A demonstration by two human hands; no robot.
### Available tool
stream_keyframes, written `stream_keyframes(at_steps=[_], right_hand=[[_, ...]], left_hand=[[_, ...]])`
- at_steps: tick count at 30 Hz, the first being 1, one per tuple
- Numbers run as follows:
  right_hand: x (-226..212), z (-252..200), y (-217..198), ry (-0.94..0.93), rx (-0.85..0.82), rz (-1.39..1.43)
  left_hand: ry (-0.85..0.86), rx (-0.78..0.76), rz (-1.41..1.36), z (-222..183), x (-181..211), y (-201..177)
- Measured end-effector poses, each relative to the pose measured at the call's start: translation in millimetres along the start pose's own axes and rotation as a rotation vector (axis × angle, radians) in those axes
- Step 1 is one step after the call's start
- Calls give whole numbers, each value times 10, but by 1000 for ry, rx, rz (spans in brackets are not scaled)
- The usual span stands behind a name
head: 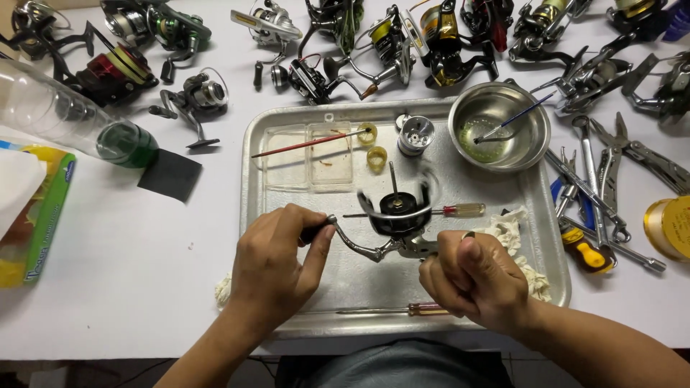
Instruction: Assembling and lubricating a fishing reel using a screwdriver and a brush to apply grease.
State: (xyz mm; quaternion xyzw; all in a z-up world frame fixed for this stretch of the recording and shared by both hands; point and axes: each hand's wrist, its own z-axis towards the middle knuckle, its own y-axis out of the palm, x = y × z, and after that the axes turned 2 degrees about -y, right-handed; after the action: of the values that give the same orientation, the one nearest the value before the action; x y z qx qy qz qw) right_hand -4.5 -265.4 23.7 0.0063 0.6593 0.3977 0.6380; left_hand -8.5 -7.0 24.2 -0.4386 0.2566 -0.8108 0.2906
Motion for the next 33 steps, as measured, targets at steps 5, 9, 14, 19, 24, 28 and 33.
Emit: stream_keyframes(at_steps=[5,9,14,19,24,28,33], right_hand=[[-45,35,21,-72,36,-24],[-7,43,12,-67,38,-3],[48,14,43,-35,2,-41],[70,-17,26,-18,1,-53],[66,3,11,-54,2,0],[50,12,33,-59,22,-35],[45,1,52,-7,-14,-34]], left_hand=[[-46,-543,16,-168,-100,31],[128,-658,-227,-163,134,-22],[177,-333,-527,64,395,-154],[-31,-171,-319,160,88,-127],[-163,-382,27,29,-201,-12],[59,-766,-108,-100,-45,-22],[277,-653,-422,65,281,-210]])
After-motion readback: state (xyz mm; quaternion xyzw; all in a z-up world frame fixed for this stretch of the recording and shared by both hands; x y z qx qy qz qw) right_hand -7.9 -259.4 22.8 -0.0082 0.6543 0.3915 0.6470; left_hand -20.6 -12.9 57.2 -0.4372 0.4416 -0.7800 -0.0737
